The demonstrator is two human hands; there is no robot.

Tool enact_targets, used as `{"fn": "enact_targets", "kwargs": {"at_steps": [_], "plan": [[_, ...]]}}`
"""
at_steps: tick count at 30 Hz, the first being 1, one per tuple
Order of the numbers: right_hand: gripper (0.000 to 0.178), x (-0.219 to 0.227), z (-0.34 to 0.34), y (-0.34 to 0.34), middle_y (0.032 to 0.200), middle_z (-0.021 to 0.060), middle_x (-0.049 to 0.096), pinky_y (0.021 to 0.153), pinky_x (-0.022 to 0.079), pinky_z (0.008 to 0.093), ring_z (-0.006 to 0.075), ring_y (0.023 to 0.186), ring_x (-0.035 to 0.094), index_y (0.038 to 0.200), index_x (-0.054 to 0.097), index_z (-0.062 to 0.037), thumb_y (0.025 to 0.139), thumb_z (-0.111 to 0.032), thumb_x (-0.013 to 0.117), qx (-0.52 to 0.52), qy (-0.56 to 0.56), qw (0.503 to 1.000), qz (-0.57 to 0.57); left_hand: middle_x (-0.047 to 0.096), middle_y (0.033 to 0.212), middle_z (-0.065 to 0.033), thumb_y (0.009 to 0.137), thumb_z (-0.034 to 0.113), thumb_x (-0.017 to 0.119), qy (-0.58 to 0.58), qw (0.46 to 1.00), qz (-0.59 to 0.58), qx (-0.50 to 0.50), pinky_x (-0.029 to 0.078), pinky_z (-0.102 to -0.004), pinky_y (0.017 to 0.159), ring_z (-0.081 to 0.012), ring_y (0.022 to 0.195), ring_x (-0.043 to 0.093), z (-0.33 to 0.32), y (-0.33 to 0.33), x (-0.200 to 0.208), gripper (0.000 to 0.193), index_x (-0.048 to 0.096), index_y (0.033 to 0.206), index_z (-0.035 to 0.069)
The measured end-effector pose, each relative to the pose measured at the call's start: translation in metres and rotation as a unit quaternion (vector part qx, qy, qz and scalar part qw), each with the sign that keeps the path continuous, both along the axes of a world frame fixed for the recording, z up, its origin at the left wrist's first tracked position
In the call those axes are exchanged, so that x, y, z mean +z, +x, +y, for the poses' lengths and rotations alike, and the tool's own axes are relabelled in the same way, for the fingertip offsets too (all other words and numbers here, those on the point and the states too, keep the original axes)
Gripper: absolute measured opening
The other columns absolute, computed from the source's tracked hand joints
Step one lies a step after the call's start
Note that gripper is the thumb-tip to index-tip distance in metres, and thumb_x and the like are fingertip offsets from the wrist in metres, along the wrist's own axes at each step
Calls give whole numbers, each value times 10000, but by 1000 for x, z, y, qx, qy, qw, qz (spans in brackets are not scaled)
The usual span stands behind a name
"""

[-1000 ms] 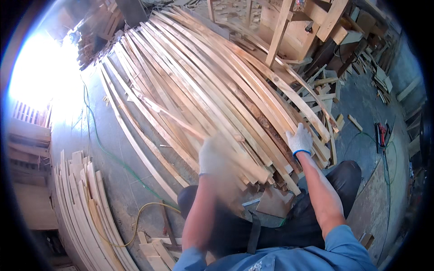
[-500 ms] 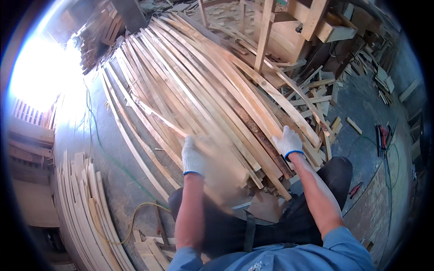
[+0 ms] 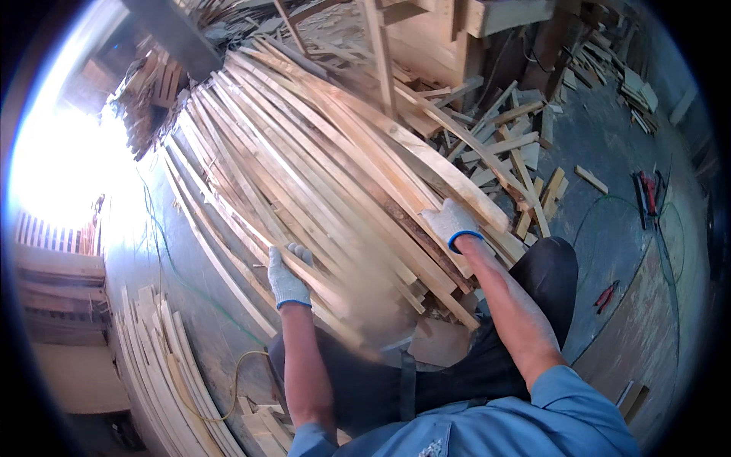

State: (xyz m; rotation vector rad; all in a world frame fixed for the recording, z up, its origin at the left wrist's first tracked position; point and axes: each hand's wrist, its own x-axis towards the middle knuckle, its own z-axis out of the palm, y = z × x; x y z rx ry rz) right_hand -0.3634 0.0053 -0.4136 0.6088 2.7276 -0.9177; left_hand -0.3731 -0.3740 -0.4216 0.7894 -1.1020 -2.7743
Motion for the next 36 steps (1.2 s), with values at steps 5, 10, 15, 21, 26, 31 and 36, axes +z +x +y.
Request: {"fn": "enact_targets", "kwargs": {"at_steps": [5, 10, 15, 21, 26, 31, 36], "plan": [[701, 19, -1, 9, 1104, 366, 723, 976, 563, 507, 476, 1079, 721, 1143, 696, 110, 906, -549, 671, 70, -30, 997, 8, 653, 922, -73, 1091, 422, 603, -23, 1000, -8, 1, 647, -362, 774, -203, 808, 678, 24, -10, -7, 405, 610, 1080, 17], [575, 23, -1, 11, 1067, 337, 742, 945, 589, 497, 457, 1043, 743, 1121, 723, 78, 914, -457, 695, 94, -35, 995, 23, 683, 932, -103, 1068, 371, 658, -64, 997, -46, -4, 643, -411, 813, -248, 833, 695, 26, -34, -69, 340, 628, 1103, 34], [404, 35, 11, 1, 1066, 300, 749, 900, 594, 513, 434, 1016, 750, 1104, 769, -16, 958, -372, 645, 115, -26, 990, 78, 683, 854, -109, 1048, 281, 670, -155, 984, -79, -49, 617, -427, 675, -285, 742, 690, 65, -48, -107, 252, 629, 1059, 33], [275, 49, 46, -68, 989, 199, 752, 823, 582, 528, 391, 936, 737, 926, 738, -85, 990, -322, 615, -1, -23, 941, 338, 659, 901, -100, 922, 234, 743, -414, 895, -134, -100, 538, -400, 611, -217, 701, 639, 110, -79, -145, 313, 622, 1098, 4], [242, -6, 132, -186, 1005, 215, 723, 839, 575, 538, 406, 955, 711, 961, 731, -80, 982, -300, 633, 8, 82, 932, 352, 703, 1151, -284, 902, 304, 697, -646, 729, -223, -36, 544, -507, 939, -446, 1056, 703, 181, -92, -143, 490, 639, 1204, -78], [258, -47, 142, -297, 1013, 165, 730, 836, 593, 520, 389, 935, 723, 978, 752, -129, 960, -370, 663, 145, 266, 868, 394, 676, 1204, -289, 939, 325, 677, -673, 715, -190, 17, 492, -507, 1009, -457, 1147, 651, 162, -71, -146, 488, 643, 1190, -92], [216, -118, 226, -445, 870, 118, 698, 753, 582, 425, 289, 818, 706, 994, 712, -119, 1020, -301, 597, 82, 34, 946, 311, 655, 1275, -291, 977, 295, 676, -596, 794, -116, 20, 451, -495, 1069, -445, 1220, 613, 194, -81, -162, 514, 615, 1289, -108]]}}
